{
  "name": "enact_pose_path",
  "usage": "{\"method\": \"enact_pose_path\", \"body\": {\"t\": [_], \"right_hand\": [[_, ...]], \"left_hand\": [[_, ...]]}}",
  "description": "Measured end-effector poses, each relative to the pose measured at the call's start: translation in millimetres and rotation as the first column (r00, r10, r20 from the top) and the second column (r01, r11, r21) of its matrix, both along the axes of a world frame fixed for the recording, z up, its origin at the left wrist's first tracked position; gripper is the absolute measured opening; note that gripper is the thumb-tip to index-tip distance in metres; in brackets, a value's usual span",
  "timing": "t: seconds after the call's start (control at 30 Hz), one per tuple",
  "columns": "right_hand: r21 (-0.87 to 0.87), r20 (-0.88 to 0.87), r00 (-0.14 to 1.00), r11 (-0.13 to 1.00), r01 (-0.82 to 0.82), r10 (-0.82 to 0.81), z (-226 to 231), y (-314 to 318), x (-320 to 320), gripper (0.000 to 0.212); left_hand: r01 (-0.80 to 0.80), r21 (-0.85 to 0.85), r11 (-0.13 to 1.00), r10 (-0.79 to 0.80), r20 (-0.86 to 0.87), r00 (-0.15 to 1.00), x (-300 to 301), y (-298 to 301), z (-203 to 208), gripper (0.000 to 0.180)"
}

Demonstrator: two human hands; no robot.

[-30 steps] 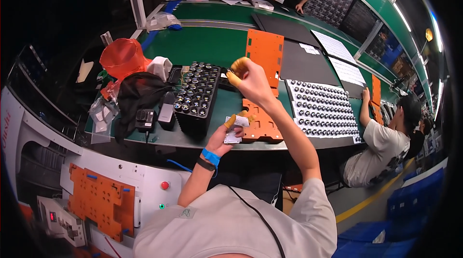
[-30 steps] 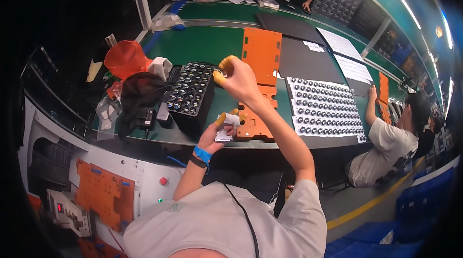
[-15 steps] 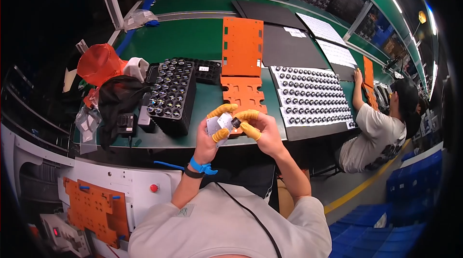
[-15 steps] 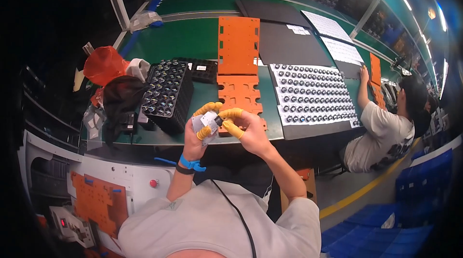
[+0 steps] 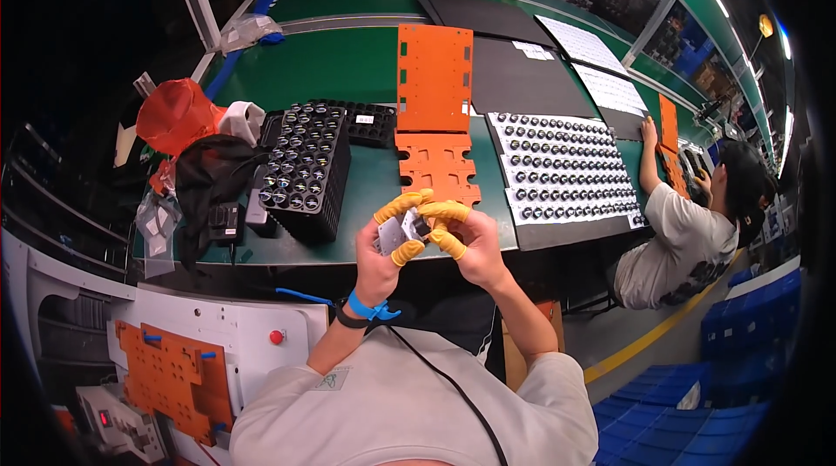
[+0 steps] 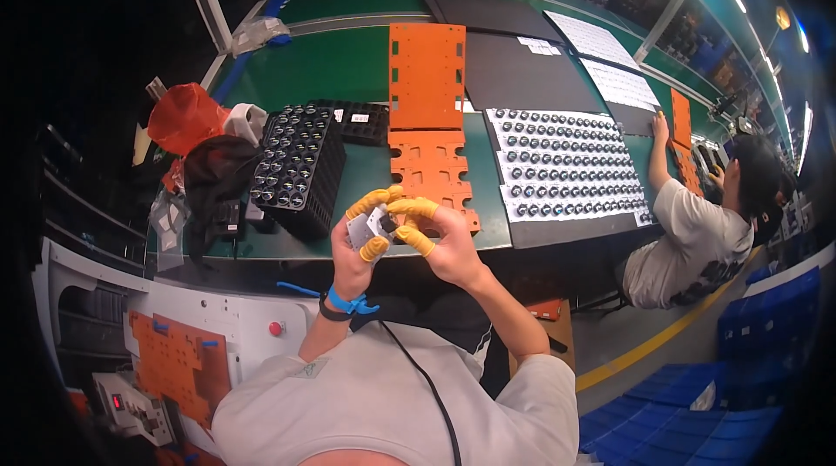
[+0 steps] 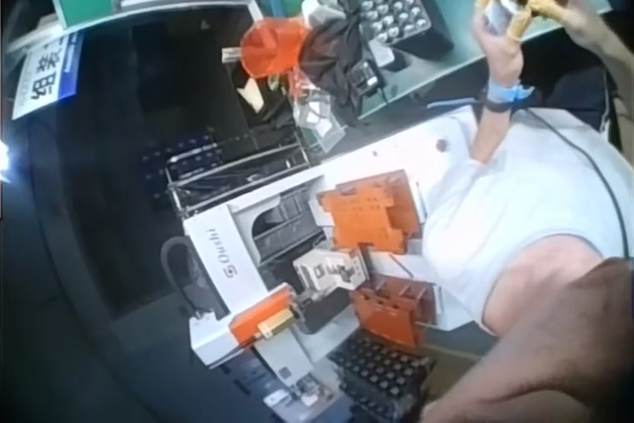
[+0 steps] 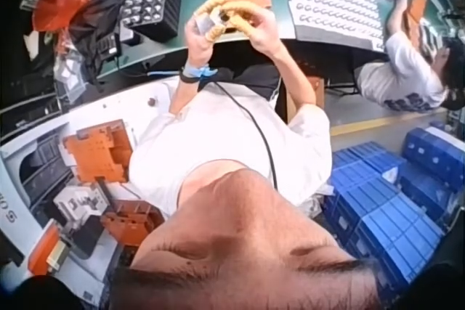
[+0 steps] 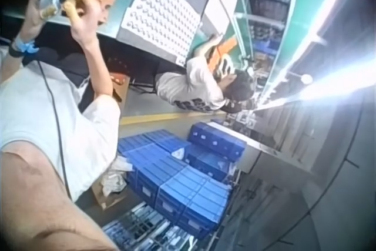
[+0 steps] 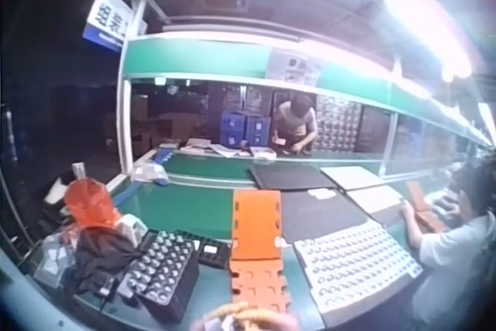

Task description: Manually assemble small LED modules into plastic housings and prepare them using an industrial assembly machine.

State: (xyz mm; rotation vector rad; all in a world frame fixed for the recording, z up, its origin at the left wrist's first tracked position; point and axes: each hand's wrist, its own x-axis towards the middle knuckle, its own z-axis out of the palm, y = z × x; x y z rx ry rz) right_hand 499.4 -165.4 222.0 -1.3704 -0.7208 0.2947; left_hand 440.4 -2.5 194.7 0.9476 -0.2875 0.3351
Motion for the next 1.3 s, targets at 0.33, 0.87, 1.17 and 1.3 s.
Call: {"method": "enact_pose_path", "body": {"t": [0.33, 0.87, 1.17, 1.3], "right_hand": [[-0.103, 0.522, 0.852, 0.990, 0.094, -0.027, 7.0, -9.9, 4.4, 0.038], [-0.235, 0.705, 0.625, 0.721, 0.652, -0.336, -46.1, -0.2, -3.4, 0.038], [-0.223, 0.775, 0.519, 0.612, 0.759, -0.362, -69.6, -3.6, 18.9, 0.020], [-0.271, 0.566, 0.581, 0.534, 0.801, -0.585, -70.5, -17.2, 84.2, 0.022]], "left_hand": [[-0.044, 0.051, 0.998, 0.043, 0.008, 0.999, -2.6, -4.0, -3.2, 0.060], [-0.182, 0.240, 0.954, 0.245, -0.267, 0.932, 25.7, -28.3, -37.8, 0.036], [-0.175, 0.292, 0.940, 0.266, -0.308, 0.914, 35.6, -24.2, -57.3, 0.038], [-0.251, 0.338, 0.907, 0.350, -0.275, 0.895, 37.5, -17.7, -48.9, 0.035]]}}
